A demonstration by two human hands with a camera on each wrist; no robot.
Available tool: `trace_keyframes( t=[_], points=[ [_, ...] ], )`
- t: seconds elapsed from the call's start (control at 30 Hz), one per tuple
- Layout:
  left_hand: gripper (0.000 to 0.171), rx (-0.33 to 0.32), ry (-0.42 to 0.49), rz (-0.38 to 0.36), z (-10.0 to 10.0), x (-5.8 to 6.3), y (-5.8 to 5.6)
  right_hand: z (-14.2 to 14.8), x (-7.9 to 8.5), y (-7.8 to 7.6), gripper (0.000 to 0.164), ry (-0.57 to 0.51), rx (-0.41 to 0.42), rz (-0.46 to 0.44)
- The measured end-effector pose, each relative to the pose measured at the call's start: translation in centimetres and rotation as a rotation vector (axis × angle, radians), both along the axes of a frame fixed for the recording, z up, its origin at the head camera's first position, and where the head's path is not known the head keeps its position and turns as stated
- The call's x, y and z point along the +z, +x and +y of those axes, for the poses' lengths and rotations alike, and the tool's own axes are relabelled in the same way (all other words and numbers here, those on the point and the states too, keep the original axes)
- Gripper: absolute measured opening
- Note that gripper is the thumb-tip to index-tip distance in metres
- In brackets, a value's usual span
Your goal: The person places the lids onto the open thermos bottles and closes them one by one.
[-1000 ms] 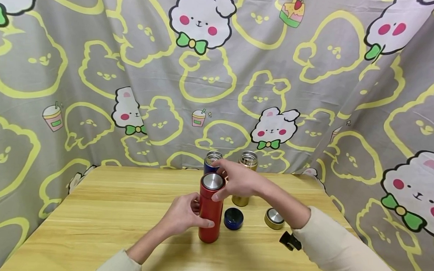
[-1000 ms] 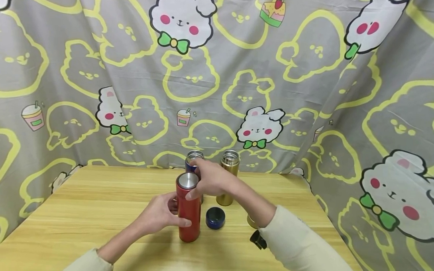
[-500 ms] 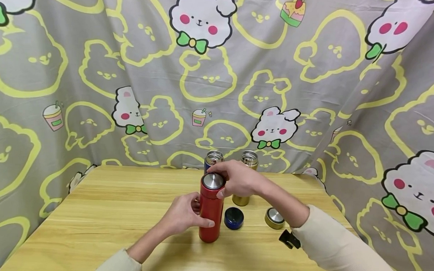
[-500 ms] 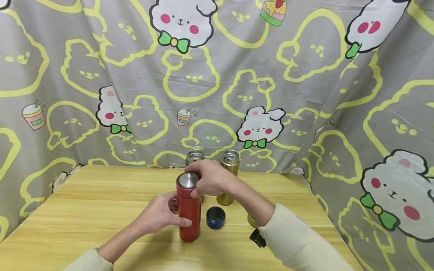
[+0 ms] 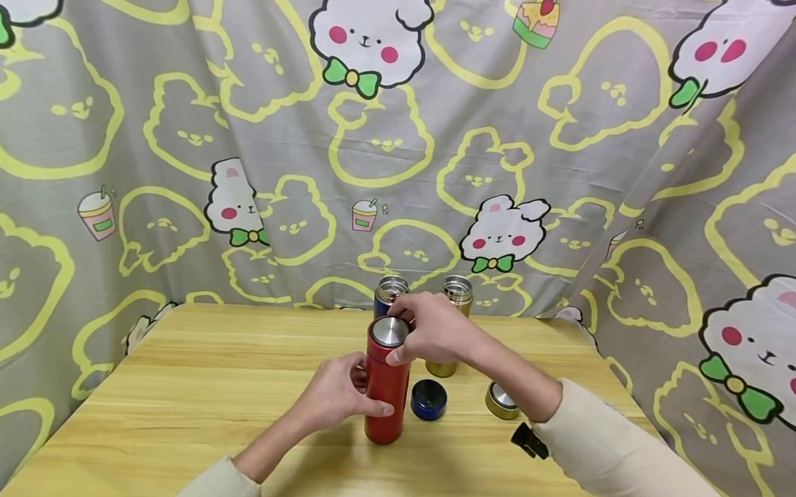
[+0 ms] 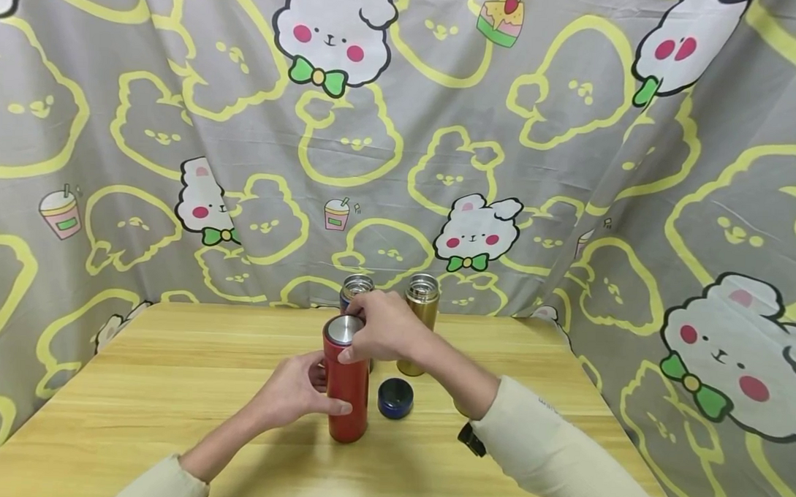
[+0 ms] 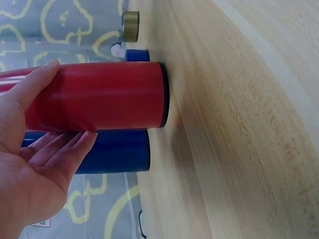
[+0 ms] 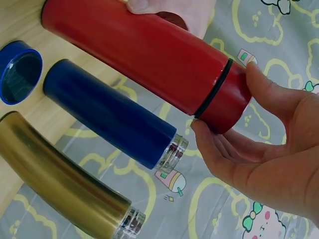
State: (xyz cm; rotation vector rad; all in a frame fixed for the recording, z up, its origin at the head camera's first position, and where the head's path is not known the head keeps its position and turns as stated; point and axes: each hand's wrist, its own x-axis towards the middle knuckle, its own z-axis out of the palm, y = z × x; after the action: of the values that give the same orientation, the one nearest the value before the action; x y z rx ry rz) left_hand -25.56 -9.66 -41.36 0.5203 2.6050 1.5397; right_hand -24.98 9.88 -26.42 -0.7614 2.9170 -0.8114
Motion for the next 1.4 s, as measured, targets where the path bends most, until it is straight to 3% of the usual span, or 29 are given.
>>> trace_keyframes(
  t=[0.37,0.6,0.83,1.1,1.4],
  points=[
    [0.064,-0.008,-0.013,-0.007,-0.11,0.1,0.09,0.19,-0.5,-0.18,0.057,0.004,-0.065,-0.008],
    [0.063,-0.007,-0.024,0.0,-0.23,0.11,-0.01,0.36,-0.33,-0.4,0.059,0.01,-0.011,-0.064],
    [0.065,-0.012,-0.027,0.004,-0.2,0.16,-0.02,0.44,0.09,-0.43,0.085,0.01,0.054,-0.163],
    [0.065,-0.01,-0.023,-0.004,-0.1,0.14,-0.1,0.76,0.27,-0.51,0.067,-0.043,0.109,-0.188],
    [0.066,-0.014,-0.022,-0.014,-0.12,0.16,-0.04,0.75,-0.09,-0.29,0.056,-0.055,0.089,-0.142]
  ],
)
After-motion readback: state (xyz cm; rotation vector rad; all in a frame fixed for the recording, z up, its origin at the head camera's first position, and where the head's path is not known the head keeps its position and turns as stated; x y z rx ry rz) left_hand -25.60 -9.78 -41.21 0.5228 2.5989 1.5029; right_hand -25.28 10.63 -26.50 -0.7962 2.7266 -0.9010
